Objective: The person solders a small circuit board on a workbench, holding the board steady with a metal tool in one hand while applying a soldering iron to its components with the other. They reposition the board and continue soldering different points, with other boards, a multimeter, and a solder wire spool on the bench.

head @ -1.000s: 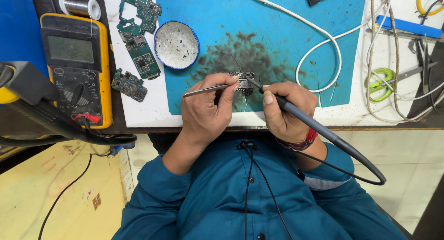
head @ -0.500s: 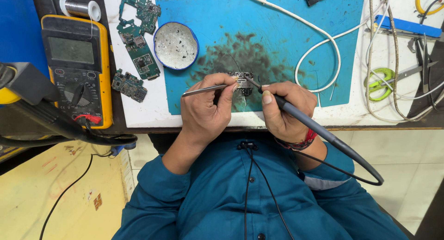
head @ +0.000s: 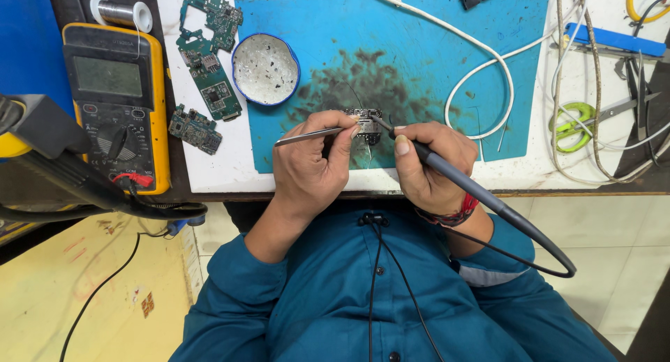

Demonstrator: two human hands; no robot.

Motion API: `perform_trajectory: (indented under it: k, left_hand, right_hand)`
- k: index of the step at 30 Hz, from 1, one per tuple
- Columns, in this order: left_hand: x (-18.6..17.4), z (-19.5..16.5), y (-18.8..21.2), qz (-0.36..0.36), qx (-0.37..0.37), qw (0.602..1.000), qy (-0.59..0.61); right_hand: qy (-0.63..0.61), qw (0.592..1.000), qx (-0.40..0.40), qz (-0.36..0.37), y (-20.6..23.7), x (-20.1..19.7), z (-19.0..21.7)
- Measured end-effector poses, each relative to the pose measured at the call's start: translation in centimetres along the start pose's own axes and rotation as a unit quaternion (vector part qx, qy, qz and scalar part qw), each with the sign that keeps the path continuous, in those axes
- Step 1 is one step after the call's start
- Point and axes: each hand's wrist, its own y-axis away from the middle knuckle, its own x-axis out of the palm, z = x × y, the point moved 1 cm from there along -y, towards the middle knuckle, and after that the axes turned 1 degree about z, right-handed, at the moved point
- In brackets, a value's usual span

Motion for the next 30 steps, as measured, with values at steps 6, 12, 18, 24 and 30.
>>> perform_trajectory:
  k: [6, 12, 18, 24, 30]
  left_hand:
    - [-0.01, -0.03, -0.03, 0.004, -0.009, 1.0, 0.002]
    - [-0.05, -0.06, -0.02, 0.003, -0.002, 1.0, 0.004]
    - [0.04, 0.01, -0.04, 0.004, -0.006, 1.0, 0.006]
    - [0.03, 0.19, 0.07, 0.006, -0.006, 1.0, 0.013]
    - [0.04, 0.18, 0.02, 0.004, -0.004, 1.0, 0.009]
  right_hand:
    - [0.004, 1.0, 0.001, 0.002, -0.01, -0.12, 0.04]
    - [0.001, 1.0, -0.001, -0.001, 0.02, -0.1, -0.01]
    - [0.0, 1.0, 0.0, -0.001, 0.13, -0.04, -0.16]
    - [-0.002, 1.0, 0.0, -0.004, 0.28, 0.18, -0.29]
    - [0.003, 1.0, 0.0, -0.006, 0.23, 0.2, -0.32]
